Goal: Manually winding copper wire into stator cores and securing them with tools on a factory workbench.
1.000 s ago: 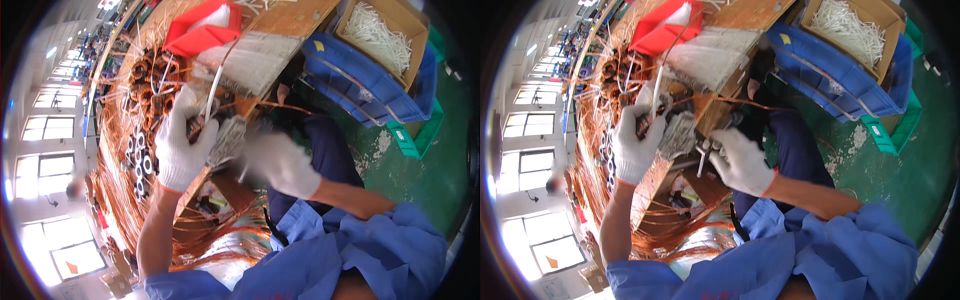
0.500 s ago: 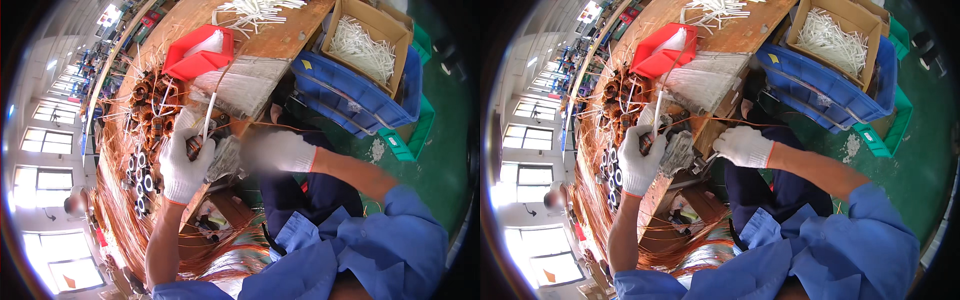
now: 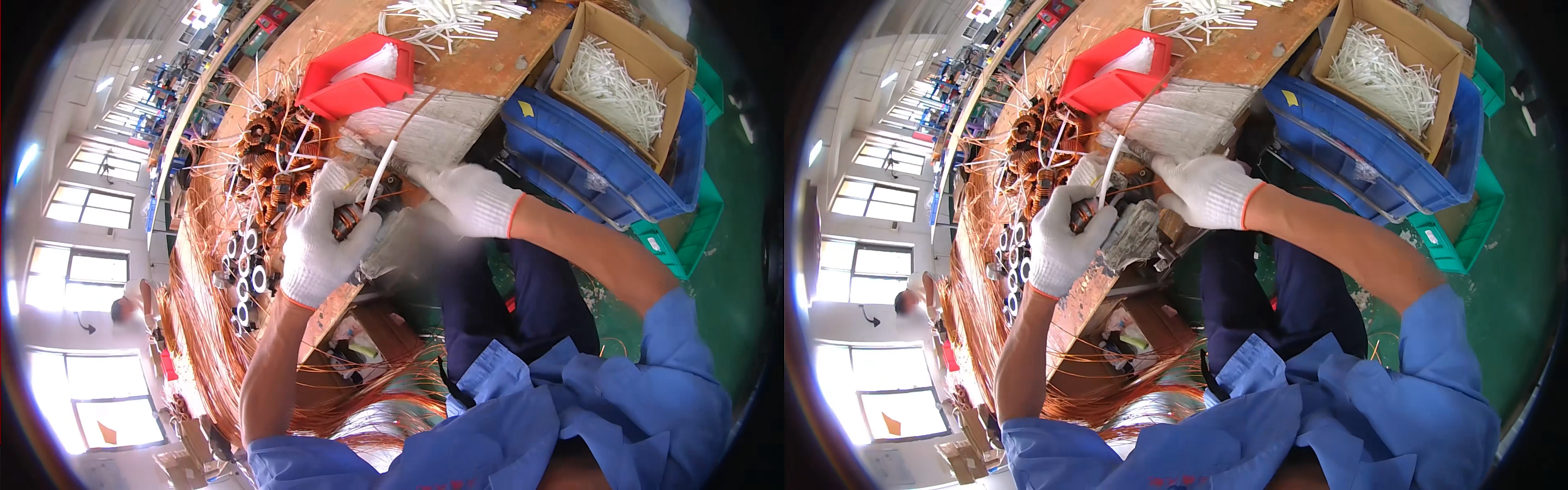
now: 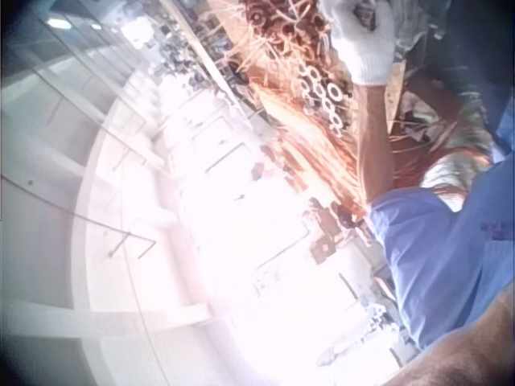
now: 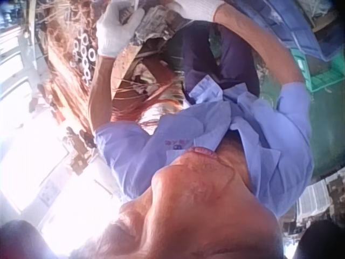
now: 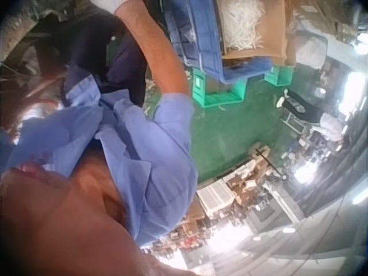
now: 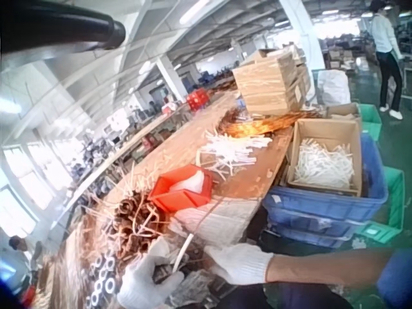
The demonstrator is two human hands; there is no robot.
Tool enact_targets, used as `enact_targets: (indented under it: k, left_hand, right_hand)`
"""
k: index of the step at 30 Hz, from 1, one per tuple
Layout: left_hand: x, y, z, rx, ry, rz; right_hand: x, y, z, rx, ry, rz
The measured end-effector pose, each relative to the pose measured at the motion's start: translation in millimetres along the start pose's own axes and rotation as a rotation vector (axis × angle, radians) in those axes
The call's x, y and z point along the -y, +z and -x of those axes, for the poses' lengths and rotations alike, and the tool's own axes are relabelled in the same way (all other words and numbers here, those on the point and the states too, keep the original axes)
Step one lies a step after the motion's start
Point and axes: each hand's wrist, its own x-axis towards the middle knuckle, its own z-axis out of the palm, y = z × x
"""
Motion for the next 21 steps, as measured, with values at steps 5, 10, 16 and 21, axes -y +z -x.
enact_targets:
  k: [5, 10, 16, 21]
  left_hand:
    - [-1, 1, 10, -0.096, 0.125, -0.011]
    - [12, 3, 17, -0.118, 0.119, 0.028]
    - [6, -13, 19, -0.133, 0.275, -0.060]
    - [-46, -69, 36, -0.246, 0.429, -0.138]
  right_hand:
    - [-14, -20, -23, -0.039, 0.002, -0.853]
    - [13, -93, -47, 0.056, -0.074, -0.525]
    - [10, -112, -119, 0.102, -0.244, -0.339]
    - [61, -164, -97, 0.028, -0.176, -0.492]
